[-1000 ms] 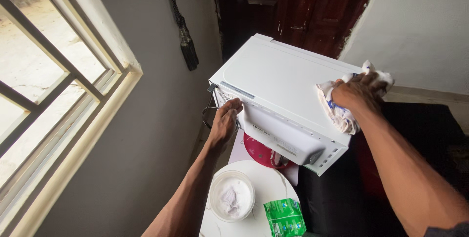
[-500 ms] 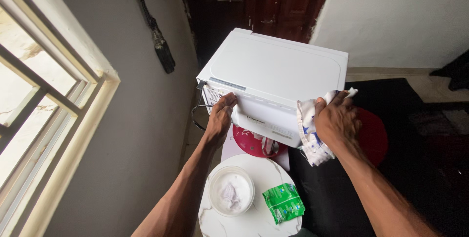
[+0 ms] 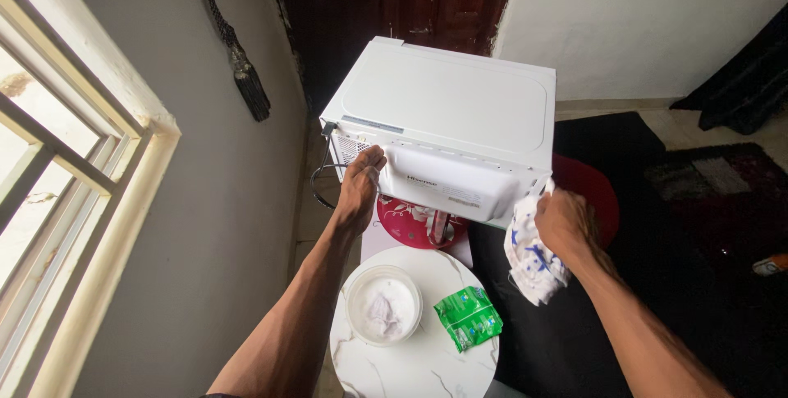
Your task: The person wipes the exterior surfaces of a white microwave oven using a patterned cloth. They clean the top, sides, and front, then dip the cloth into a bowl of white powder and continue wiping the appliance.
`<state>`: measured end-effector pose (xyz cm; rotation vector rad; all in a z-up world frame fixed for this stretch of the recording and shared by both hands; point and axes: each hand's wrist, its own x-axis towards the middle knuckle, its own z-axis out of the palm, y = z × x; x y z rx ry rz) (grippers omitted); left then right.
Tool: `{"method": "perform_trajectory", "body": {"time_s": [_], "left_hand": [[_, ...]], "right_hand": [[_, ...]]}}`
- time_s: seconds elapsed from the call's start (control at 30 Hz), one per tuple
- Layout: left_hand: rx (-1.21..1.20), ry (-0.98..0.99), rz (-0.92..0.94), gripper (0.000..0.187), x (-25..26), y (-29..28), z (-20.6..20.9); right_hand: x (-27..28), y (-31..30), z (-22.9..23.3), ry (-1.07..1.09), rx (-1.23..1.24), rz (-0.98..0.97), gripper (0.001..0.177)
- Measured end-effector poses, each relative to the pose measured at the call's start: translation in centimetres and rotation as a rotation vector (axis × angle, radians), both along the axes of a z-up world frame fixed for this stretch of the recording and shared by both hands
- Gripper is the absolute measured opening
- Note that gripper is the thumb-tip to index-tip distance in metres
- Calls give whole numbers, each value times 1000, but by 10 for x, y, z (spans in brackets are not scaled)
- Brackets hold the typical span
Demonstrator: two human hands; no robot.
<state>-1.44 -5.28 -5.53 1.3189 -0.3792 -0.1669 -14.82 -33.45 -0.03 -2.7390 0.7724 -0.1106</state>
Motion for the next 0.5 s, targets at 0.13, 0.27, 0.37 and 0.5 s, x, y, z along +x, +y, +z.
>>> {"method": "perform_trajectory", "body": {"time_s": [0.13, 0.27, 0.37, 0.5], "left_hand": [[-24, -20, -10, 56, -12, 15, -18], [18, 214, 88, 62, -26, 26, -25], [77, 258, 88, 55, -43, 35, -18], [154, 381, 93, 46, -60, 38, 1]], "right_hand": [[-16, 5, -6, 110, 81, 19, 28], [-20, 11, 3, -51, 124, 319, 31], [-16, 27, 10, -153, 256, 397, 31], [-2, 62, 13, -224, 574, 470, 32]]}}
